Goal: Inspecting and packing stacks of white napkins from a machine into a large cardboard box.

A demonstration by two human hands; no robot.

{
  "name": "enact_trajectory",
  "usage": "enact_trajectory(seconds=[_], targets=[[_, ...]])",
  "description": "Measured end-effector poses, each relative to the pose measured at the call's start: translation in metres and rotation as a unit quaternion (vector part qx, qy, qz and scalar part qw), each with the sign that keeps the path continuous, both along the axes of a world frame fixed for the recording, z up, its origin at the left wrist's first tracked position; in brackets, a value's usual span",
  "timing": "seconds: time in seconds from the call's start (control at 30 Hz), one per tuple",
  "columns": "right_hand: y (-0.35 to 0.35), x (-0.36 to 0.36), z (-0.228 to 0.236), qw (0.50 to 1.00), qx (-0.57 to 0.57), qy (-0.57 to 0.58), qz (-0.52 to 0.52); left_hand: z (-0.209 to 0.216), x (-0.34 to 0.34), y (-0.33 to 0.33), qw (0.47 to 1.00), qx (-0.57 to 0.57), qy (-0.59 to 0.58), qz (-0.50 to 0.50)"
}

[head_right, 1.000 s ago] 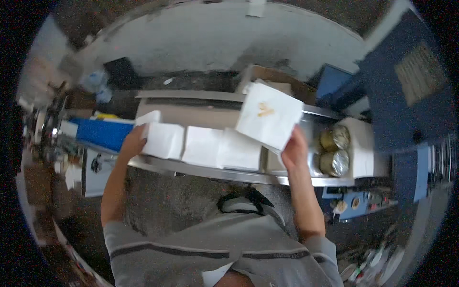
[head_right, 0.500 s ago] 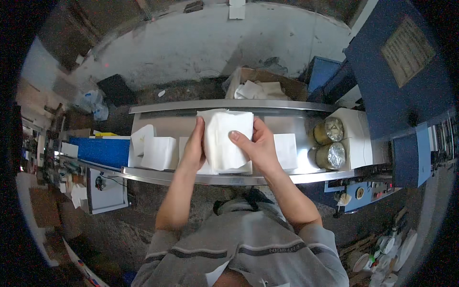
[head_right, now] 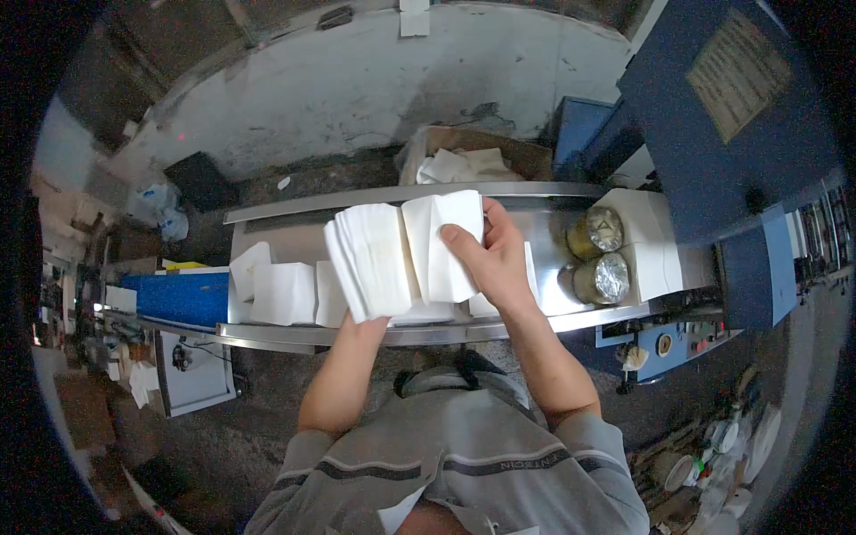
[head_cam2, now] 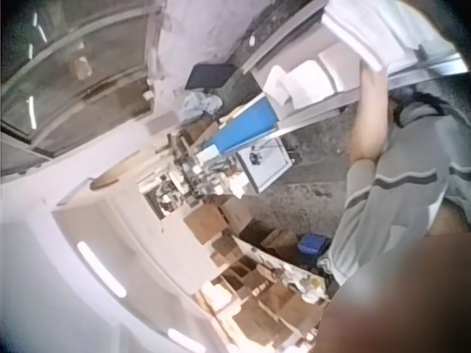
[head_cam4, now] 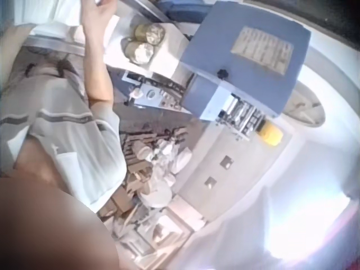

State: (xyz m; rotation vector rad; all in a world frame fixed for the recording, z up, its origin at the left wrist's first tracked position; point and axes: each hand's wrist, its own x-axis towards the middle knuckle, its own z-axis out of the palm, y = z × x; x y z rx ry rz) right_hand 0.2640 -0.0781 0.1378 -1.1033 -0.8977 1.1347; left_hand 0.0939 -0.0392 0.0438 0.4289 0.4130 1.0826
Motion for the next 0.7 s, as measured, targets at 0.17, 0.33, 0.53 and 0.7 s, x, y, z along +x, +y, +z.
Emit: enact_trajectory(seconds=[0.17,0.33,0.53,0.7], targets=[[-0.002,0.02,-0.009,0.997,0.015,0.067,-0.04,0.006,-0.011,0.0,0.995,0.079,0.064,-0.009],[-0.005,0.052,-0.029,0.988,0.016,0.139,-0.064,0.036,0.012,0.001,0.982,0.022,0.185,0.005],[-0.016,0.087,-0.036,0.971,0.043,0.217,-0.088,0.029,0.012,0.041,0.975,-0.099,-0.003,-0.197],[-0.031,0.115,-0.045,0.948,0.069,0.298,-0.082,0.015,0.023,0.08,0.982,0.065,0.068,-0.162]])
